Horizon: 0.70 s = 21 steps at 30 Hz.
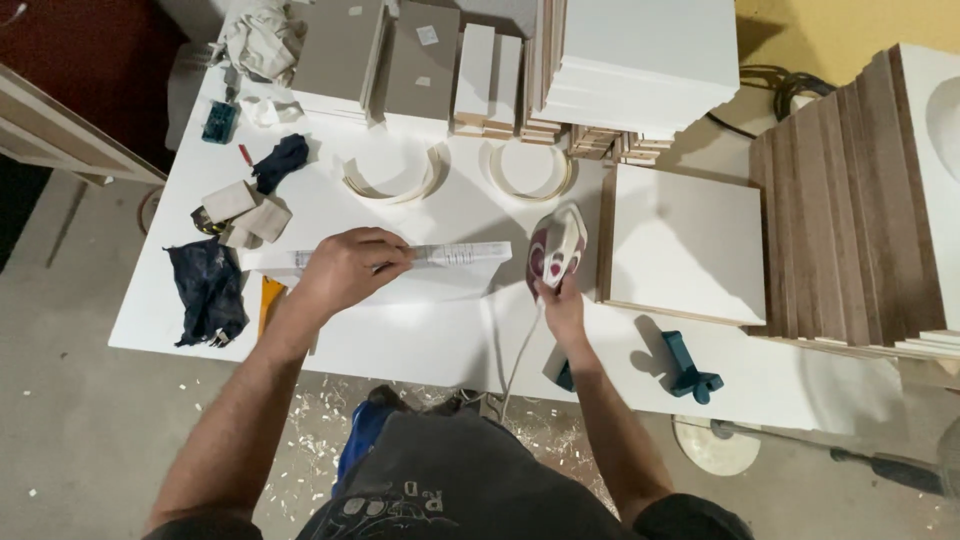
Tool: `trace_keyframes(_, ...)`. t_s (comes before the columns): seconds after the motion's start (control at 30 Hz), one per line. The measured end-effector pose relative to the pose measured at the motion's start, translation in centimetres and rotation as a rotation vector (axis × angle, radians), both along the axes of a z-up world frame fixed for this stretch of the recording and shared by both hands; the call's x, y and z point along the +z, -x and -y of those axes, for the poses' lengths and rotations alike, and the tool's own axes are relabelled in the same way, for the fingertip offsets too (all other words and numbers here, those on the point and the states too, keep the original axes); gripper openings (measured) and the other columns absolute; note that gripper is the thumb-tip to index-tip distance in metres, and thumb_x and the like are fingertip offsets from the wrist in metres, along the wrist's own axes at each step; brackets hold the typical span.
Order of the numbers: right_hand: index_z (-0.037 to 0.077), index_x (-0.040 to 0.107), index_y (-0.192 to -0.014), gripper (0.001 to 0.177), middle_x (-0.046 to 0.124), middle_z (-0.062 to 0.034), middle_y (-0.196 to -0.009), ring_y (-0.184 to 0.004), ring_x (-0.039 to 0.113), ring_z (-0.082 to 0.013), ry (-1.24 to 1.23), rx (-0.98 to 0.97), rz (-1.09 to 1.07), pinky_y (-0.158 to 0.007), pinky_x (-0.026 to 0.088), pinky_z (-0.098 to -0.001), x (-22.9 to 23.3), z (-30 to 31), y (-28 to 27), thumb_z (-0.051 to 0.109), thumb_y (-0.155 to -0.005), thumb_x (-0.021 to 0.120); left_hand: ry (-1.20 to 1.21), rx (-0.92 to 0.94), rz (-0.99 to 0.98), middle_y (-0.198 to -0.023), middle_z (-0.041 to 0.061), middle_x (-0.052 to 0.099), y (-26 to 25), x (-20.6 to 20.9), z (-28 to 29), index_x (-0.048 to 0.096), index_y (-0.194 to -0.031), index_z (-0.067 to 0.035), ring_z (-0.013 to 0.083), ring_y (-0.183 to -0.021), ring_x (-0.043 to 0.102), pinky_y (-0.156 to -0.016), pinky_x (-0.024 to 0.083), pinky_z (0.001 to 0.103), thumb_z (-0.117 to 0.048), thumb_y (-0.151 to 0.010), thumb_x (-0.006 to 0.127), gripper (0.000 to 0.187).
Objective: The person irons a strip of edge banding onto the edge of a white board. They then use a small wooden block to press the banding firmly along the edge. Finally, they use a utility knife to trim the excess banding flush with the board's surface.
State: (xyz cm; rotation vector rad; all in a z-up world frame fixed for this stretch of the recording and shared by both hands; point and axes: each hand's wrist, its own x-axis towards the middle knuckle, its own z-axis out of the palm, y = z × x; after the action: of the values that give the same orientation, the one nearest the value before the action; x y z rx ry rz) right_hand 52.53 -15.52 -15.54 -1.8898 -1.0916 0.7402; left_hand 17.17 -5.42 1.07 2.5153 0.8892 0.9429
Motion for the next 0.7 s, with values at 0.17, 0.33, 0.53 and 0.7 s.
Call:
trace_keyframes(0.17,0.011,0.061,-0.101,0.030,0.071,-0.0064,-0.070,-0.068,0.069,-0.0208,0.115,0.041,0.037,-0.070,0.051,-0.0376,13.6,1.4,-1.4,0.042,-0.101,0.064,-0.011,0.001,-0.019,-0.098,-0.003,0.078,0.0,0.0,-0.2,0.078,-0.085,-0.016,0.0191,-0.089,0.074,-0.078,0.059,0.028,-0.016,-0.087,0.080,0.003)
trace_keyframes(0.33,0.007,0.062,-0.125,0.062,0.071,-0.0258,-0.109,-0.113,0.068,-0.0421,0.300,0.232,0.558,-0.095,0.054,-0.0525,28.8,2.5,-0.9,0.063,-0.100,0.055,-0.009,0.014,-0.042,-0.098,-0.005,0.078,0.0,-0.6,-0.3,0.080,-0.086,-0.019,0.0168,-0.089,0.074,-0.078,0.059,0.026,-0.020,-0.087,0.082,0.002)
trace_keyframes(0.53,0.002,0.060,-0.133,0.070,0.070,-0.0298,-0.115,-0.115,0.065,-0.0486,0.375,0.559,0.700,-0.101,0.051,-0.0565,37.4,-2.1,5.3,0.062,-0.097,0.055,-0.014,-0.006,-0.038,-0.099,-0.008,0.077,-0.1,-0.2,-0.2,0.078,-0.087,-0.021,0.0165,-0.090,0.073,-0.079,0.059,0.027,-0.018,-0.087,0.080,0.004)
trace_keyframes(0.7,-0.001,0.068,-0.107,0.059,0.072,-0.0249,-0.092,-0.098,0.071,-0.0449,0.507,0.728,0.753,-0.084,0.056,-0.0511,37.4,-5.4,9.0,0.056,-0.100,0.053,0.016,-0.026,-0.070,-0.100,-0.006,0.076,0.0,0.2,-0.1,0.076,-0.088,-0.021,0.0174,-0.093,0.073,-0.079,0.059,0.028,-0.021,-0.091,0.076,0.003)
